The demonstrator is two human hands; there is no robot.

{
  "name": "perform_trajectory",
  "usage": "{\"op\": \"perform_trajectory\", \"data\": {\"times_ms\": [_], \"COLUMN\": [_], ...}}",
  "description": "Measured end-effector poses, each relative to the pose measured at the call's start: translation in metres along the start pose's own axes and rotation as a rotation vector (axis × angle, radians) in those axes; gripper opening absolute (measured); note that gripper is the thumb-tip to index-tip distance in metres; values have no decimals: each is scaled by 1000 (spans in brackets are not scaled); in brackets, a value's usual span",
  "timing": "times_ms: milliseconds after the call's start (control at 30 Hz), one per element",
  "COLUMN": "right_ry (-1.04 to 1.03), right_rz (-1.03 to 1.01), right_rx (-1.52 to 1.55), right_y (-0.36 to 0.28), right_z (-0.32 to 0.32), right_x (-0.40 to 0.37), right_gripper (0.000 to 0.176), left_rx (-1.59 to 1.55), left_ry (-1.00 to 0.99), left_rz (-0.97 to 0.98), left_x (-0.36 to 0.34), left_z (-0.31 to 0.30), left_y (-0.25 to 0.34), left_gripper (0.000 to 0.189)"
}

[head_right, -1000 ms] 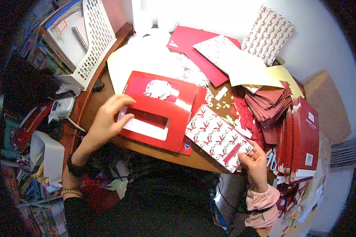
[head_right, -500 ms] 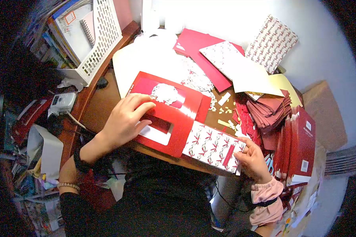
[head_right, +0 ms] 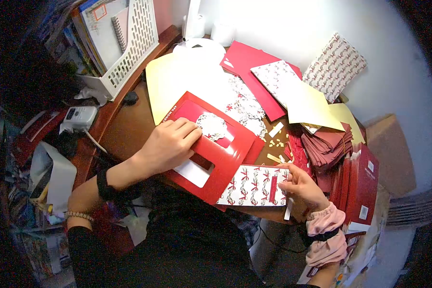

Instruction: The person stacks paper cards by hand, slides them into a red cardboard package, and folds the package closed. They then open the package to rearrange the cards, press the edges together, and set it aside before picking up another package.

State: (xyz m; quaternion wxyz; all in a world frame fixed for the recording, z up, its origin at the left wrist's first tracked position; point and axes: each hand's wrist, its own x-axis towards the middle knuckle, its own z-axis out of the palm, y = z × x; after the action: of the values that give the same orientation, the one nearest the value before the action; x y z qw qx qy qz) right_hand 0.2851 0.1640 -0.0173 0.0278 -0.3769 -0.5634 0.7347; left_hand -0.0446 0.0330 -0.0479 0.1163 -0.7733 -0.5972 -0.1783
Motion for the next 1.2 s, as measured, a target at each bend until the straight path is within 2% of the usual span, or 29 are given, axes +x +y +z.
{"op": "perform_trajectory", "data": {"times_ms": [267, 433, 567, 767, 833, 933, 1200], "right_ry": [-36, -46, -5, -18, -4, -2, 21], "right_rz": [76, 7, 63, 22, 46, -17, -15], "right_rx": [-90, -98, -84, -156, -70, -104, -125], "right_y": [-7, -8, -14, -12, -17, -7, -4], "right_z": [-2, -1, 6, -1, 5, -5, -19], "right_x": [12, 20, 14, 16, 14, 21, 23], "right_gripper": [42, 41, 40, 38, 37, 36, 30], "left_rx": [6, 24, 15, 12, 12, 18, 70], "left_ry": [74, 71, 83, 103, 109, 127, 154], "left_rz": [12, 5, -5, 7, 6, 0, 32], "left_x": [1, 0, -1, -3, -4, -5, -7], "left_z": [2, 1, 1, 4, 4, 5, 1], "left_y": [3, 4, 5, 5, 6, 7, 10], "left_gripper": [27, 25, 24, 22, 22, 21, 13]}}
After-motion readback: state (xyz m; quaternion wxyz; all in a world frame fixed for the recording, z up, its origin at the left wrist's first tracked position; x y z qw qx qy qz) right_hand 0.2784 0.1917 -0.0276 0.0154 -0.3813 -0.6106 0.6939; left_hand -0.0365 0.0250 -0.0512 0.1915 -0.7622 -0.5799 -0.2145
